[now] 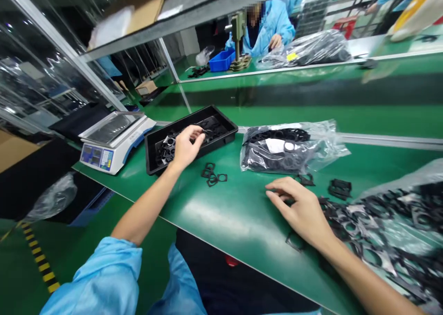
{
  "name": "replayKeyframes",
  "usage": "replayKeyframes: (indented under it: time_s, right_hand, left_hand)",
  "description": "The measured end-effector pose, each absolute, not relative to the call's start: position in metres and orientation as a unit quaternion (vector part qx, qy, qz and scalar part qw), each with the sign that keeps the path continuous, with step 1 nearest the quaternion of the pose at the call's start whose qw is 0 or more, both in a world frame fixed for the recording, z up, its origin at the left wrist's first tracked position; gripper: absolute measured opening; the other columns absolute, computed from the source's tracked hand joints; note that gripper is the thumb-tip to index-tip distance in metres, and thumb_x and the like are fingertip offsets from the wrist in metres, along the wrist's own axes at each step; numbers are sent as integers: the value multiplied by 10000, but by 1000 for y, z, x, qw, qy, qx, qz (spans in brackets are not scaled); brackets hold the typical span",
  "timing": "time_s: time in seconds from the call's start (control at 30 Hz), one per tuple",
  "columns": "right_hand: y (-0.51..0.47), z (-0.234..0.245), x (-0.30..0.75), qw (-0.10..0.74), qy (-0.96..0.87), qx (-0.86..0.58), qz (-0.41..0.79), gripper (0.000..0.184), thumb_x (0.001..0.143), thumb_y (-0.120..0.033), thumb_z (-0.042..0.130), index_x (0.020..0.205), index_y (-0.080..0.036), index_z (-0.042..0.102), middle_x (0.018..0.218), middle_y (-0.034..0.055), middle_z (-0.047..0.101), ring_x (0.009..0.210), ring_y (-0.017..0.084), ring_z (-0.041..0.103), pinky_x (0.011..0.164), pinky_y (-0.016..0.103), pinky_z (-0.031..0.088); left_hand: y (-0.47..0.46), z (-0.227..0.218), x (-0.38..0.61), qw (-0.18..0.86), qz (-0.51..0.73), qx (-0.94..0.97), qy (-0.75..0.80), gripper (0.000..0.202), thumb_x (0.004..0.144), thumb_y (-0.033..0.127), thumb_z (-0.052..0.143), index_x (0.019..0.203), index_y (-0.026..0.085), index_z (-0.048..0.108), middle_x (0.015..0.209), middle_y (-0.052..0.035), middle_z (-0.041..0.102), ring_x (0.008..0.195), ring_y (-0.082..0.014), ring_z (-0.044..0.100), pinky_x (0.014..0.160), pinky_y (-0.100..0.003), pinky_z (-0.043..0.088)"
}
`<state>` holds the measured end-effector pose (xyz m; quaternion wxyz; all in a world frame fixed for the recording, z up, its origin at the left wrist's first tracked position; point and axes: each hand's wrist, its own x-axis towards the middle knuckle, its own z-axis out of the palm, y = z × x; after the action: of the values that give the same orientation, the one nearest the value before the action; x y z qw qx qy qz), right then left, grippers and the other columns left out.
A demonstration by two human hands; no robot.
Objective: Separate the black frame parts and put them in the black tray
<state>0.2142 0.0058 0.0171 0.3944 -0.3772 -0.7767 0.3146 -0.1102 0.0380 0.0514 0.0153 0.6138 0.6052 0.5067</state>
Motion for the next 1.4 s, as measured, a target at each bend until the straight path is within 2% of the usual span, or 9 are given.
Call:
replayKeyframes:
  time_s: [0.13,0.37,0.53,0.77,0.97,1.07,1.17,1.27,1.4]
  right_hand:
    - [5,15,213,391,-774,-373,329,96,885,-218,620,854,-211,710,865,76,705,673,196,662,598,333,537]
    - [-4,15,213,361,-789,-363,339,152,896,-175,607,794,-205,716,814,70,697,717,195,647,663,321,520]
    - [-9,11,213,352,-782,-380,347,152,902,-135,606,824,-186,727,838,63,688,715,174,643,677,296,526]
    - [-10,8,211,367,-779,-380,336,115,890,-104,643,832,-167,719,841,41,674,710,140,625,670,255,515]
    - [0,35,211,374,-767,-418,313,116,921,-169,626,857,-164,723,922,51,703,792,146,661,680,244,526]
    - [4,57,227,300,-805,-420,293,138,925,-153,612,921,-169,749,940,54,722,839,165,678,748,275,534]
    - [1,72,255,133,-861,-444,210,168,885,-143,666,1017,-187,759,1021,80,725,905,213,687,822,331,538]
    - [-3,72,282,30,-858,-501,112,396,800,-143,755,1189,-215,730,1145,123,698,1058,300,676,881,393,552]
    - [4,53,291,61,-863,-485,130,353,858,-173,691,1209,-203,718,1108,118,709,1022,286,702,923,417,571]
  left_hand:
    - [28,52,-128,-93,405,662,624,165,876,231,635,1026,183,684,1041,-99,665,1002,-246,617,957,-390,492]
    - [-22,12,-81,56,181,844,502,200,966,340,582,1076,208,685,1033,-87,722,935,-246,646,869,-387,509]
    - [-26,2,-64,114,213,826,509,145,949,345,578,967,214,637,912,-52,680,854,-223,638,804,-356,522]
    - [4,11,-17,267,219,818,460,93,872,212,586,961,209,613,807,3,639,720,-158,589,688,-270,492]
    - [12,-5,13,194,368,820,393,82,940,211,536,883,194,591,847,-26,641,769,-162,605,730,-272,493]
    - [4,-13,6,184,385,828,364,96,963,204,512,915,198,595,905,-38,661,845,-169,635,789,-275,502]
    - [1,-15,0,197,405,805,387,84,969,223,515,953,199,595,921,-36,680,836,-164,648,788,-268,499]
    - [3,-15,0,210,410,783,419,87,969,232,508,940,202,584,849,-13,659,737,-148,611,715,-256,467]
    - [6,-14,2,216,405,784,418,101,960,206,492,923,201,587,843,-13,639,737,-147,588,707,-258,451]
